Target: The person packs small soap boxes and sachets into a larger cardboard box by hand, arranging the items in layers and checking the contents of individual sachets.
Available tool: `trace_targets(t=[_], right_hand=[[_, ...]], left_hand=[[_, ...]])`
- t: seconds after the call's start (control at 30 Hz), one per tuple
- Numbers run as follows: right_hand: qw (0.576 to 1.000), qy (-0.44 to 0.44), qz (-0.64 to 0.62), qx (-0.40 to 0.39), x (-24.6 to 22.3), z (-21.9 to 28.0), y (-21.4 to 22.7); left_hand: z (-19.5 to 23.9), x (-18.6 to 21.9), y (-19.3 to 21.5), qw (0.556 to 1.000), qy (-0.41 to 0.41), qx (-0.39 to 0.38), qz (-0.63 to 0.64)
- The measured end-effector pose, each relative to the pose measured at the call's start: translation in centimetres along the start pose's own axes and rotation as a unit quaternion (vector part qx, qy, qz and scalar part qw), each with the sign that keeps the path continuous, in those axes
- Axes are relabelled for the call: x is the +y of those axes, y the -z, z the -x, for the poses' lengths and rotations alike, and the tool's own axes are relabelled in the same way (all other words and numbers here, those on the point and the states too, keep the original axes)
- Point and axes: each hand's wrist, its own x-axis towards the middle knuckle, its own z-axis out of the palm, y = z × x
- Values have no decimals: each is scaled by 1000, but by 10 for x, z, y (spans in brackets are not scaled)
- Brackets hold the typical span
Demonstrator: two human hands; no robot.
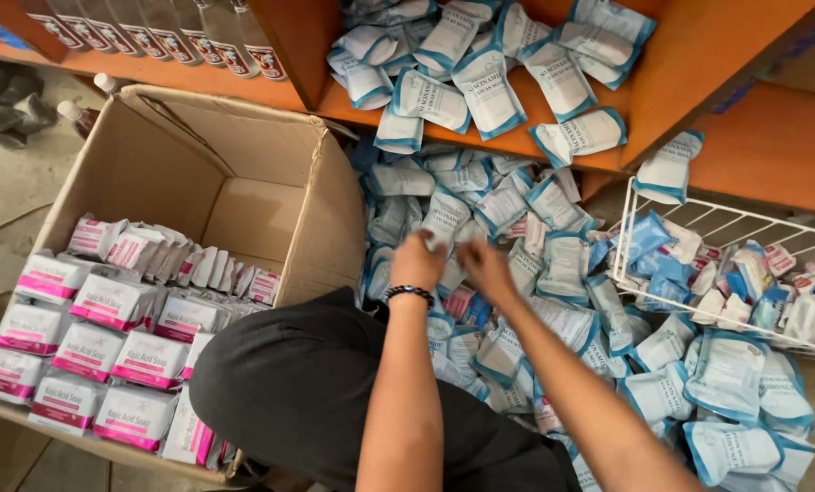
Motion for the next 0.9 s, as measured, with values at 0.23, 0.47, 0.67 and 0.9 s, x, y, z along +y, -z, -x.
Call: trace_targets(t=[0.23, 0.47, 0.67, 0.9], right_hand=[[948, -89, 207, -227, 42, 104, -41], [926, -104, 300, -201, 21, 109, -41], [929, -66, 236, -277, 63, 135, -21], [983, -42, 95, -155, 32, 181, 39]], left_hand=[[10, -1, -23, 979, 41, -171, -106], [11, 3, -7, 983, 29, -130, -125], [7, -71, -78, 909, 7, -270, -317], [36, -78, -134, 863, -39, -385, -325]])
